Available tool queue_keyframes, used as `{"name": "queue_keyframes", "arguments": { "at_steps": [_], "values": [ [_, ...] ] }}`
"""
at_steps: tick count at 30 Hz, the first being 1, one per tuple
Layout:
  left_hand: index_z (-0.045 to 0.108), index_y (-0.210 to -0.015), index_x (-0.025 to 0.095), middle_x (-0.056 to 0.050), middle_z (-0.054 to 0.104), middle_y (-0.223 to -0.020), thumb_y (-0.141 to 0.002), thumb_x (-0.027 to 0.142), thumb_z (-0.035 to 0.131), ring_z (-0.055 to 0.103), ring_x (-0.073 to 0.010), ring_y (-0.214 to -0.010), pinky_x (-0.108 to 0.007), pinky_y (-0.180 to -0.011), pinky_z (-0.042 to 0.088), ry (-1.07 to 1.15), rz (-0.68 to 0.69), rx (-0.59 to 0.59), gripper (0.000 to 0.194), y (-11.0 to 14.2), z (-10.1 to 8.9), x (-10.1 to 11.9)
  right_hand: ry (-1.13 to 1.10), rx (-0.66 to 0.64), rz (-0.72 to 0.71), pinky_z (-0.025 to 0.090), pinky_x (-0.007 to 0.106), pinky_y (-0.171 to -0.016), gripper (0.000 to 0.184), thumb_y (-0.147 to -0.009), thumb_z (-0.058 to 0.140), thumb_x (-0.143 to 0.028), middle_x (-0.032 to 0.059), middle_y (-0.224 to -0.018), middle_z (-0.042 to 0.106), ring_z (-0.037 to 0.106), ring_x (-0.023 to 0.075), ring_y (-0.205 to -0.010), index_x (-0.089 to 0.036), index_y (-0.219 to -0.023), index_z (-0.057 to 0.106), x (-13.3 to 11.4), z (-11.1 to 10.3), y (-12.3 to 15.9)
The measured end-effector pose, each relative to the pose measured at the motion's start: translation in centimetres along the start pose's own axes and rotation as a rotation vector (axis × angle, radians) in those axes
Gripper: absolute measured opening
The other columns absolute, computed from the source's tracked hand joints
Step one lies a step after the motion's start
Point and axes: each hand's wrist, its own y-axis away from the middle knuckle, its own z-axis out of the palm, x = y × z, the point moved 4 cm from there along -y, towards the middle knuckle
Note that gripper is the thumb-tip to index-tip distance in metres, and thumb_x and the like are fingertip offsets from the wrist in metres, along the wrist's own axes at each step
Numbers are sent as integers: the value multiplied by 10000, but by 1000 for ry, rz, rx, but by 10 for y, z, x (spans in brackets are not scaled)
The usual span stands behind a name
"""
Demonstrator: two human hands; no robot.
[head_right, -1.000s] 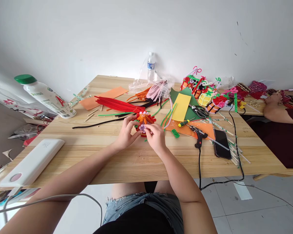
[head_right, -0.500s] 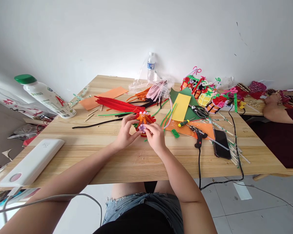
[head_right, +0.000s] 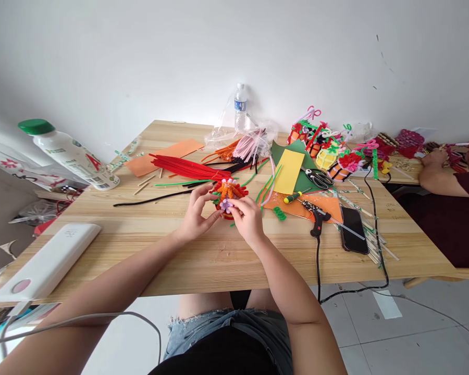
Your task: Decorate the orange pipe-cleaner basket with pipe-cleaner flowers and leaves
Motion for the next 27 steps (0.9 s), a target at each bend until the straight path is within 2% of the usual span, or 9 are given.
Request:
{"name": "queue_keyframes", "arguments": {
  "at_steps": [3,6,10,14,21,27],
  "values": [
    [531,-1063,206,-120,492,-1209,-845,261,644,506,-256,-1172,-471,-972,466,-97,0,54,252,5,-4,2,0,1,11,532,266,-604,183,-872,588,-172,51,-840,627,607,152,-712,-223,-986,723,1,0,0],
    [563,-979,199,-80,558,-1018,-844,254,642,564,-220,-985,-407,-851,498,-156,-10,98,166,9,-6,3,18,-4,25,537,269,-611,177,-871,595,-180,50,-850,637,610,150,-706,-230,-984,722,1,0,1],
    [583,-926,205,-37,594,-862,-855,272,629,587,-182,-815,-347,-746,497,-149,-46,37,108,13,-1,4,23,3,1,538,268,-616,183,-868,596,-170,48,-851,633,611,148,-707,-230,-991,718,0,0,2],
    [588,-951,197,-52,607,-892,-852,295,639,599,-188,-834,-346,-742,506,-144,-45,17,148,16,4,7,8,-3,-25,545,264,-606,207,-856,596,-150,53,-866,610,605,157,-741,-228,-1013,705,-1,1,3],
    [601,-959,194,-54,628,-907,-878,262,614,614,-179,-875,-320,-746,519,-97,-78,39,107,14,1,5,25,-38,-27,552,256,-595,218,-874,561,-183,67,-914,613,616,167,-796,-232,-1041,691,-2,0,3],
    [615,-932,197,-43,649,-863,-868,293,630,625,-170,-813,-310,-696,518,-76,-108,30,117,14,3,5,51,-20,-24,556,320,-739,188,-877,570,-165,63,-895,675,640,183,-817,-231,-997,700,-2,-2,1]
  ]
}}
